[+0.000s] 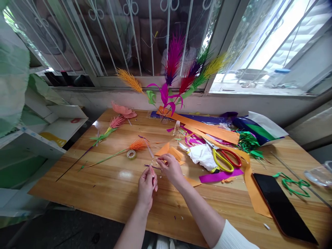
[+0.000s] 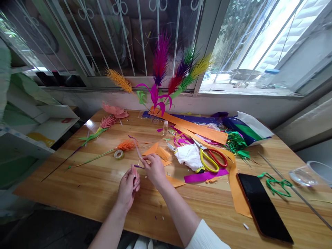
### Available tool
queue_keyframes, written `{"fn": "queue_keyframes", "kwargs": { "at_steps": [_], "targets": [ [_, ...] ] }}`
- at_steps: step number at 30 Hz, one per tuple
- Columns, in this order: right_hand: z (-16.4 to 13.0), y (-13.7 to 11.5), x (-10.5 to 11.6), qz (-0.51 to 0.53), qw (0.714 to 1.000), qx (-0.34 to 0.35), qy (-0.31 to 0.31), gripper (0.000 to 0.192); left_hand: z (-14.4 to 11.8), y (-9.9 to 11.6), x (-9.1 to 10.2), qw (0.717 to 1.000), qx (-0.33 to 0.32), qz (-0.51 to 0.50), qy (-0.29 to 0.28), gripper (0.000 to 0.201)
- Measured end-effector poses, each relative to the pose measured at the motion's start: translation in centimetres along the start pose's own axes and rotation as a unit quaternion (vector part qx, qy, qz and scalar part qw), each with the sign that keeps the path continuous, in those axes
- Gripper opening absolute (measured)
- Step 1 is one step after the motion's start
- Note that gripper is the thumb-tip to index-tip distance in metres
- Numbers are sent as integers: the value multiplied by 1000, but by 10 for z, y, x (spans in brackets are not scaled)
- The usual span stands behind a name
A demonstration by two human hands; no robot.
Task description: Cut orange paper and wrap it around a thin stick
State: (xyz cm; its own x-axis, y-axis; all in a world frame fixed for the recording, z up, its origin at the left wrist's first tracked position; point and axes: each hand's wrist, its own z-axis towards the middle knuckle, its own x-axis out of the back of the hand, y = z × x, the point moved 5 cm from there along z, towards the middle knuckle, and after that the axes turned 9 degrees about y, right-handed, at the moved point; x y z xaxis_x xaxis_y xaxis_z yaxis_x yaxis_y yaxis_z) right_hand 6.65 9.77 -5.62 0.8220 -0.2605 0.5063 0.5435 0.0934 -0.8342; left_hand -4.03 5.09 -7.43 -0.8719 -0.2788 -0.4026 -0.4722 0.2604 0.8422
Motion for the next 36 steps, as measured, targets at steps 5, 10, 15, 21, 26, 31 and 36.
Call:
{"fn": "queue_keyframes", "kwargs": {
  "at_steps": [5,10,15,21,26,31,36],
  "targets": [
    [-1,9,3,-5,1000,-16,-1,11,4,-4,2,1000,3,-10,21,29],
    [-1,11,1,10,1000,-21,-16,16,1,-5,-1,998,38,-36,27,25],
    [-2,12,9,16,999,-30,-11,16,-2,-2,-1,994,85,-66,19,24],
    [-7,8,19,63,998,-3,3,16,-1,-4,0,992,99,-69,30,24],
    [-20,-1,24,111,992,-25,-45,17,-1,-2,1,996,59,-45,45,24],
    [-27,-7,33,79,996,-21,-34,12,-7,-1,-5,998,29,-22,49,25],
    [-29,-2,32,151,985,-70,-49,16,-9,-3,-8,997,65,-43,27,29]
  ]
}}
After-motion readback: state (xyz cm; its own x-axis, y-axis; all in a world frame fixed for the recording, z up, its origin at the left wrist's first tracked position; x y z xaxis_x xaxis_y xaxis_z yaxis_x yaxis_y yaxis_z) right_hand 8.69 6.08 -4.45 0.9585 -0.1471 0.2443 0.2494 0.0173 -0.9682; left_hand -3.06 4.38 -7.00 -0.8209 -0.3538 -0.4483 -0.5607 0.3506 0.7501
